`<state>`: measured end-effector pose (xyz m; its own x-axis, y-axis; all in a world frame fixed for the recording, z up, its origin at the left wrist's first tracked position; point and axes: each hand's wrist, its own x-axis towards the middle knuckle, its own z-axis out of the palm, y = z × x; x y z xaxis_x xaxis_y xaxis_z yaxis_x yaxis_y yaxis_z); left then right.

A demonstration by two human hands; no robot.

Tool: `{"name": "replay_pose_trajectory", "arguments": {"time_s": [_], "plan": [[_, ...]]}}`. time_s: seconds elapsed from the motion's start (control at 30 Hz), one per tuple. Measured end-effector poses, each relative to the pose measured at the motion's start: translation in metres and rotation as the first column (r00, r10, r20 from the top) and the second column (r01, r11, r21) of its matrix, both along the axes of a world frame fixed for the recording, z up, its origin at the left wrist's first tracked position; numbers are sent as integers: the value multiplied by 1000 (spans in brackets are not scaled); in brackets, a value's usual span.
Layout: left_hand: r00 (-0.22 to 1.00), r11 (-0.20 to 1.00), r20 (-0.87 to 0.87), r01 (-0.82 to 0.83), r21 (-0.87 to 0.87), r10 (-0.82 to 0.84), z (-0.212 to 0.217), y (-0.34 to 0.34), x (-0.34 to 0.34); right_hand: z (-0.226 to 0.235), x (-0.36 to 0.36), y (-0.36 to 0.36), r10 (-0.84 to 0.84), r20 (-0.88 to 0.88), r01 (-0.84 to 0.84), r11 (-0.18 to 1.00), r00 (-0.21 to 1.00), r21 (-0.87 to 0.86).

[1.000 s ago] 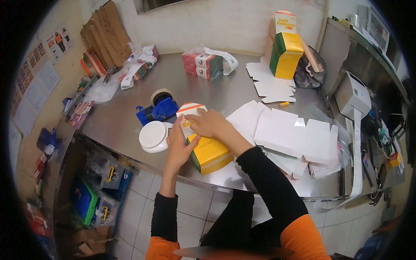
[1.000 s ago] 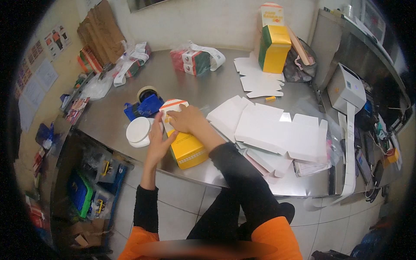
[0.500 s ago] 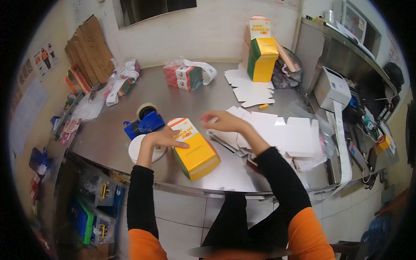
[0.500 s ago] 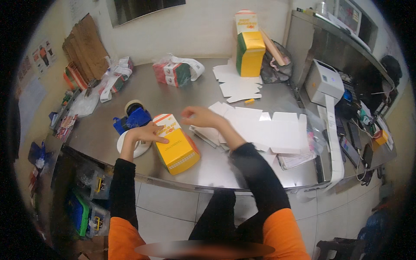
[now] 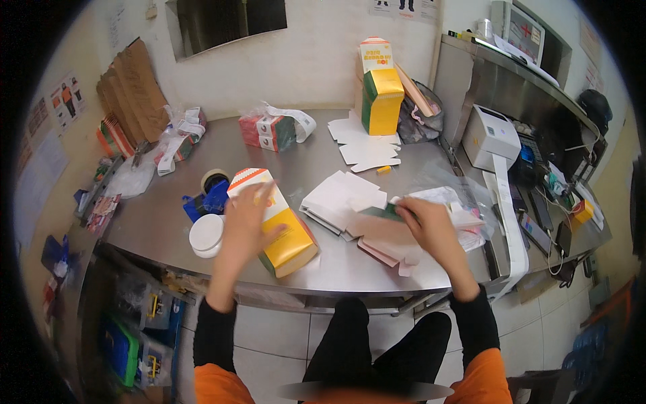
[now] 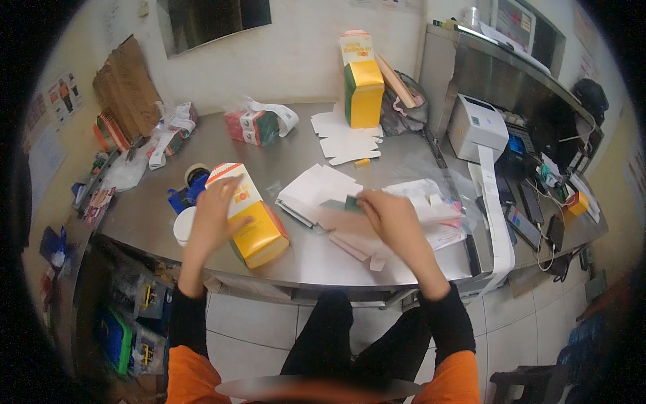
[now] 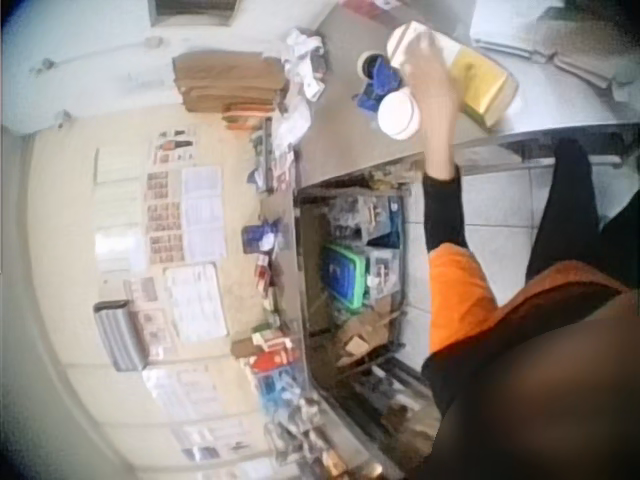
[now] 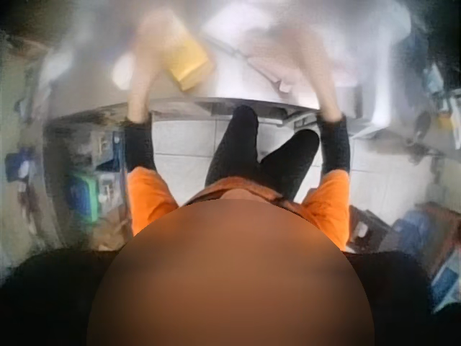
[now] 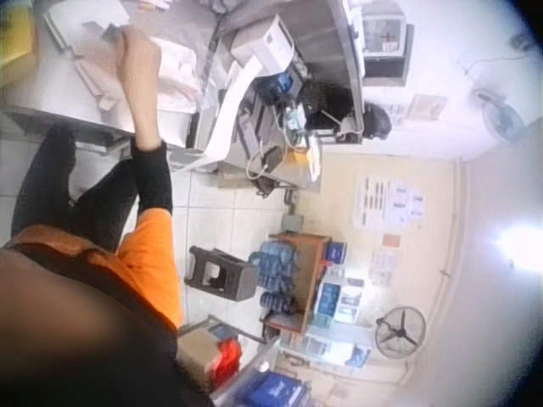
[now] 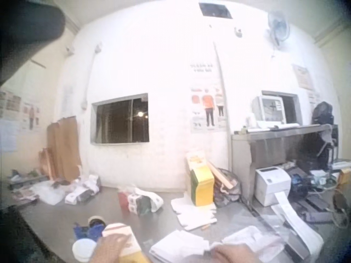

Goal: The person assembles small rectangular boxes by folding flat cardboard pieces and inserting them into a larger yellow and green box. The person repeatedly picks up flat pieces, folds them, and places them into the box, then stacks the completed boxes on the table.

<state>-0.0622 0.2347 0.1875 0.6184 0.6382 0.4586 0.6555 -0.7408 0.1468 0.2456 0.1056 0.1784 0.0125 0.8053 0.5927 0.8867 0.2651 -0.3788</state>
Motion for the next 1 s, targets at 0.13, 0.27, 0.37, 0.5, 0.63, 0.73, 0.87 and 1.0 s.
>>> {"name": "replay_pose_trajectory", "arguments": {"time_s": [0.13,0.27,0.37,0.5,0.63,0.73,0.87,1.0], "plan": [[838,874,318,483,-54,-443,-6,-101,47,31,-49,-102,82,-19,-83,991,996,-107],[650,849,694,517,-107,-309,-28,-165,74,17,-64,-147,211,-27,-210,977,977,21],[654,858,725,481,-179,-216,-51,-187,89,-15,-67,-165,206,57,-212,966,977,148],[634,629,698,701,-336,-333,-80,-207,98,-62,-73,-183,102,-39,-90,964,994,250],[670,541,702,694,-476,-242,-95,-224,95,-83,-77,-192,22,-199,9,988,980,153],[726,614,657,618,-492,-204,-99,-227,92,-83,-84,-197,-34,-322,45,999,946,28],[790,708,549,551,-442,-273,-100,-228,87,-79,-96,-203,-142,-591,89,989,794,-118],[778,663,566,579,-475,-274,-105,-233,80,-75,-96,-204,50,-489,-59,998,871,-4]]}}
